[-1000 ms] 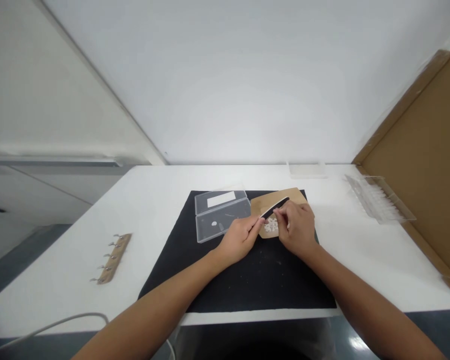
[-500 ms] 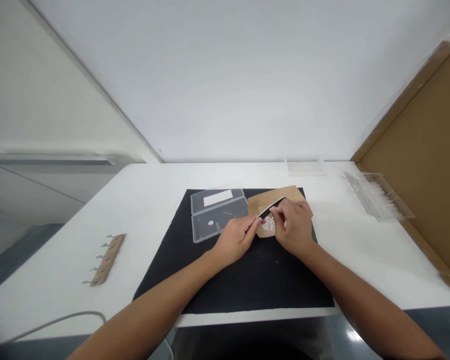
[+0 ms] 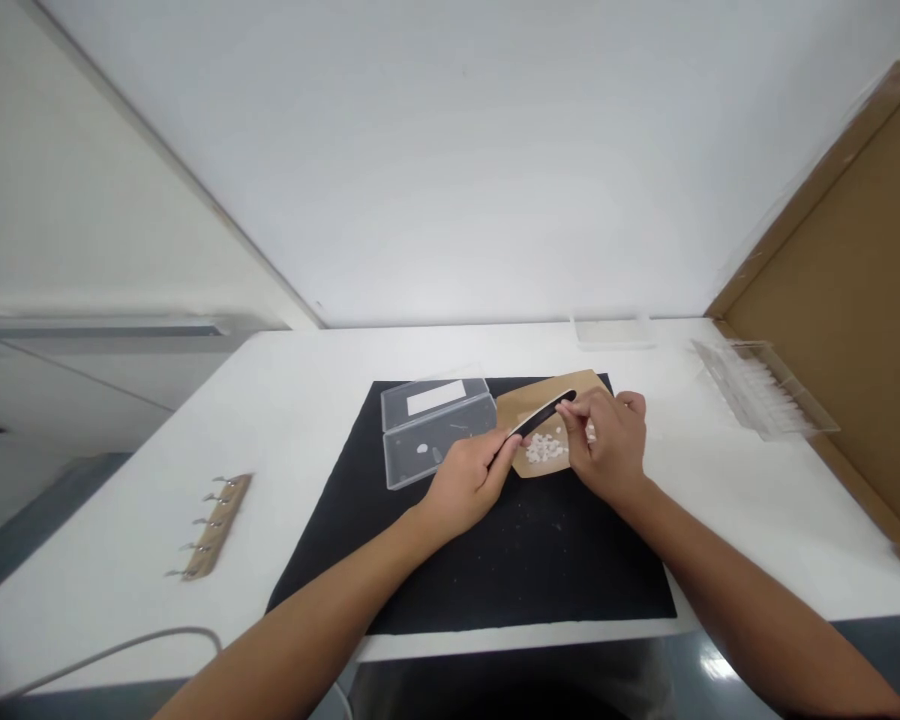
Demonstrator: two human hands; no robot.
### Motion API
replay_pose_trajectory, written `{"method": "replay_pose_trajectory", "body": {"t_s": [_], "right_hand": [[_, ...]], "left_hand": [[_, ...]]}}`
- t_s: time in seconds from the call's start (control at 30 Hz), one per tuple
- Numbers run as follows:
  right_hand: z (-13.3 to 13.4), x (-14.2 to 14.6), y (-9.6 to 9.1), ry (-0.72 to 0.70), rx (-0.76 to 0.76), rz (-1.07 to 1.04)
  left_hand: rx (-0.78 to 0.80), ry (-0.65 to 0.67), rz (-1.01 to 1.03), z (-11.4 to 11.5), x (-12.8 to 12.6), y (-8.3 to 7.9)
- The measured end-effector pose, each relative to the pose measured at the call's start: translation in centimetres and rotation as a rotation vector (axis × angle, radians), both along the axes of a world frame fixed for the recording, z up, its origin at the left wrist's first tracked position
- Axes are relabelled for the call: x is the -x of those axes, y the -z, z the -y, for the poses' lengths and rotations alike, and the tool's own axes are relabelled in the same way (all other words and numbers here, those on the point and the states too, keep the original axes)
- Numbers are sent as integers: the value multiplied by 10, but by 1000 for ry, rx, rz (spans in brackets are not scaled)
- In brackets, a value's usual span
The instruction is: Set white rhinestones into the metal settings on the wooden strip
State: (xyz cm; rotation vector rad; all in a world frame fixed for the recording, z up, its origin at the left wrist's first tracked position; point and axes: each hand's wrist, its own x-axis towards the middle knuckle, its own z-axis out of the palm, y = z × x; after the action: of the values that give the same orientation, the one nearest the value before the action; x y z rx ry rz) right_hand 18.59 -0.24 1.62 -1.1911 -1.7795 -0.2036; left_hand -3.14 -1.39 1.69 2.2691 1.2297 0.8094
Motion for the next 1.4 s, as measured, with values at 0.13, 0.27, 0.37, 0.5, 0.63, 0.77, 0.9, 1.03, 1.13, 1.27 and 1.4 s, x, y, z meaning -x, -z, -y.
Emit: {"method": "replay_pose_trajectory", "body": {"t_s": [0.13,0.27,0.37,0.5,0.63,0.77,0.9,1.03,1.13,1.27,1.4], "right_hand": [[6,-2,0,-43,-54,-24],[9,-3,2,-85,-141,-16],[10,-4,1,-84,-174,5],[14,-4,-2,-103,-204,63],[14,-4,-2,-184,-235,144],[12,-5,1,-230,-217,147],[8,-5,5,-222,-168,101],[3,-6,8,-170,-112,66],[2,-7,10,-133,-89,29],[1,-8,11,-96,-54,-29],[-1,-10,14,-92,-19,-20]], "left_hand": [[-60,-121,-280,-7,8,-7],[-18,-342,-517,-17,17,-17],[21,-429,-611,-22,22,-20],[4,-481,-666,-23,25,-16],[-152,-534,-678,-22,28,-10],[-392,-239,-450,-21,29,-13],[-491,324,-303,-13,21,-13],[-555,347,-348,-7,10,-2],[-551,316,-350,-12,7,9],[-560,238,-303,-20,9,16],[-621,221,-283,-19,9,13]]}}
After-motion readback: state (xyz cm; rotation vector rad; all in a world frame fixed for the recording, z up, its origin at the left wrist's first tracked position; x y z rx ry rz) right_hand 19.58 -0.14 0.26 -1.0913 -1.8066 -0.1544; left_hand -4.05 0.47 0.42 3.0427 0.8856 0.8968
